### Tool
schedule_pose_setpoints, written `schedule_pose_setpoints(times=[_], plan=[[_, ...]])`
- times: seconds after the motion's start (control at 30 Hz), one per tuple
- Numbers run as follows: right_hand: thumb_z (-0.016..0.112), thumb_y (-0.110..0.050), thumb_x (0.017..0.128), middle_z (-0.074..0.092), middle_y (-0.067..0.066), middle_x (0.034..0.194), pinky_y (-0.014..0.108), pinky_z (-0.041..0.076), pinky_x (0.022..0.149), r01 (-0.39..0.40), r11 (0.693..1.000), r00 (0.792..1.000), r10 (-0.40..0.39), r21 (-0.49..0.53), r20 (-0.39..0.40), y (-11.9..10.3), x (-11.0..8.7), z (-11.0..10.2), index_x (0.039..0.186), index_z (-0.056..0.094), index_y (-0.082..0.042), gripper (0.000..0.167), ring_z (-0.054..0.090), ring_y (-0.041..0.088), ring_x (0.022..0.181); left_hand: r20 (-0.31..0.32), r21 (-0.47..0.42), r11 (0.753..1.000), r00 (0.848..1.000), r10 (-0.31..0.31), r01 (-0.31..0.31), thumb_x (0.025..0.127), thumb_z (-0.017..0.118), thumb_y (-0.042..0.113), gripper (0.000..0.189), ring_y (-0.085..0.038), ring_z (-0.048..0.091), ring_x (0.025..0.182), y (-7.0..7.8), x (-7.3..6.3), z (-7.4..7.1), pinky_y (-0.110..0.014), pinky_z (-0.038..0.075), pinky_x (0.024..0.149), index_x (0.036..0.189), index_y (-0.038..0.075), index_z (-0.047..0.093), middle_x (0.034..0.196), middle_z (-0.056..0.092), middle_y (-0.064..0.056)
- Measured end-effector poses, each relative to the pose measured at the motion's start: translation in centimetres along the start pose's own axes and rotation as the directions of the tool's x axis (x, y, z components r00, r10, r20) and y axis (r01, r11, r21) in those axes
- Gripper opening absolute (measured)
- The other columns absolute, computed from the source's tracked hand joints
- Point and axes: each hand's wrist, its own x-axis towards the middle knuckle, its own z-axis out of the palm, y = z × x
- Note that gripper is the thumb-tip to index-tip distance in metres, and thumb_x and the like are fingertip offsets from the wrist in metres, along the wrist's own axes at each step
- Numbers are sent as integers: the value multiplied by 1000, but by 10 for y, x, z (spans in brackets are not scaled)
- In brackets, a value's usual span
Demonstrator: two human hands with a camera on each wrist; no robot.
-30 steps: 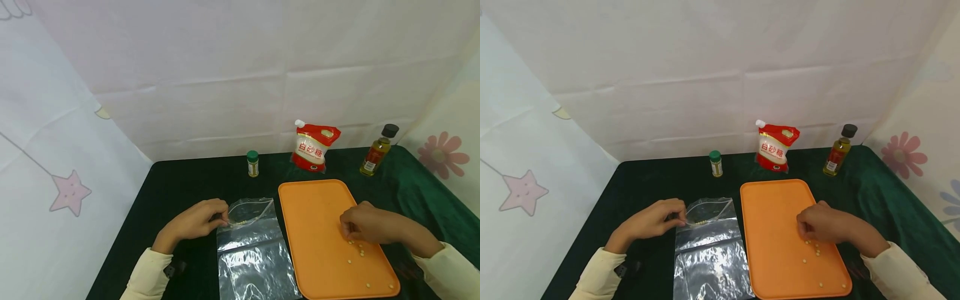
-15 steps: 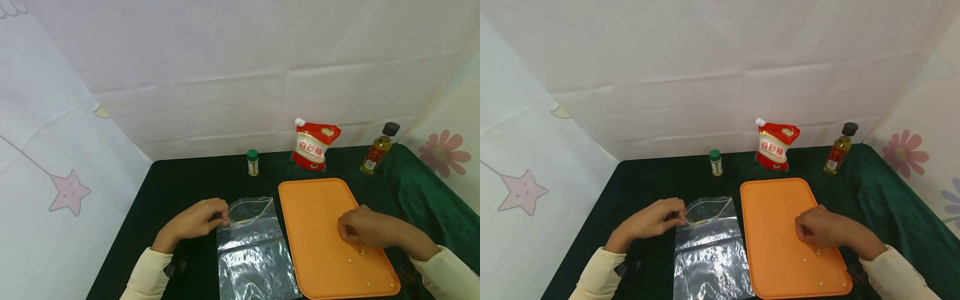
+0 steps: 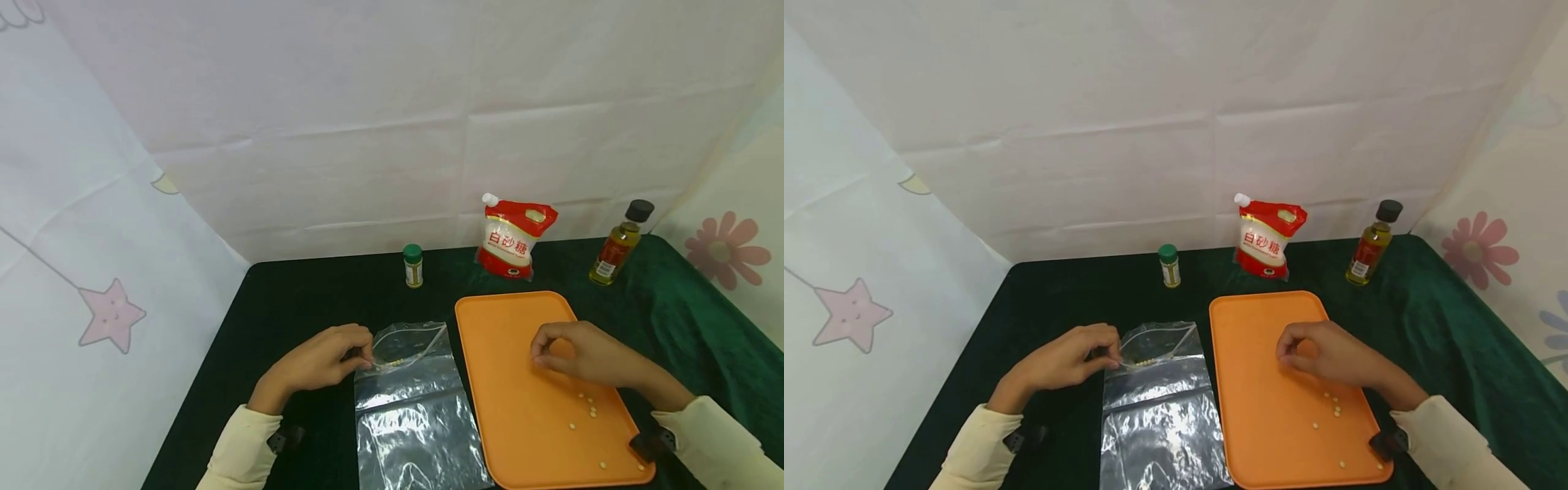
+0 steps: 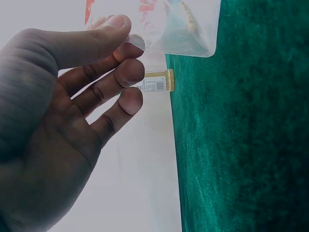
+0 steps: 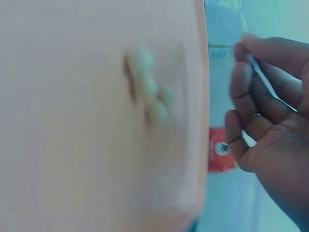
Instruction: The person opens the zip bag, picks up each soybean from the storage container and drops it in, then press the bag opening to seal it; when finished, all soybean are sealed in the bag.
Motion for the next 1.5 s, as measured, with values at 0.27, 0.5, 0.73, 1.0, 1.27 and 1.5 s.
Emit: schedule_pose_setpoints(times=[0.27,0.5,0.73,1.0,1.27,1.5], plan=[[66,-18,99,67,5,104,33,53,88,-2,931,994,43,365,-105,-1,9,13,106,67,-11,10,61,21,99,-12,11,1000,1000,18,-18,94,71,12,15,-4,50,80,-1,-2,1,-25,47,70,92,23,61,91,57,14],[65,-19,100,64,14,108,34,54,88,-43,860,983,129,508,-134,-9,21,19,110,65,-7,16,59,38,99,-13,4,1000,1000,19,-18,95,71,12,16,-5,50,79,-1,0,0,-25,46,69,91,24,61,90,57,13],[65,-17,100,64,15,107,34,54,90,6,839,981,100,544,-164,-14,40,29,111,65,-6,16,57,45,100,-3,1,1000,1000,9,-9,95,71,12,16,-6,51,80,-1,1,-1,-26,47,70,91,24,61,90,57,13],[71,-36,95,68,4,107,34,53,90,-66,886,964,175,458,-199,-45,68,39,109,69,-16,25,60,31,103,8,4,1000,1000,1,-1,94,71,12,15,-6,51,81,2,1,-2,-26,47,71,91,23,61,90,57,13],[68,-44,95,69,-6,107,43,51,90,-33,928,971,117,371,-206,-75,96,51,107,70,-27,21,59,22,102,10,-1,1000,1000,11,-11,95,71,12,15,-7,51,81,2,2,-2,-27,46,71,91,22,61,89,56,12],[64,-45,98,69,-10,112,46,49,95,-1,932,974,83,363,-209,-87,104,56,113,71,-29,23,59,18,107,9,9,1000,1000,20,-20,95,71,12,14,-6,51,81,0,2,-1,-26,46,70,91,22,62,90,57,13]])
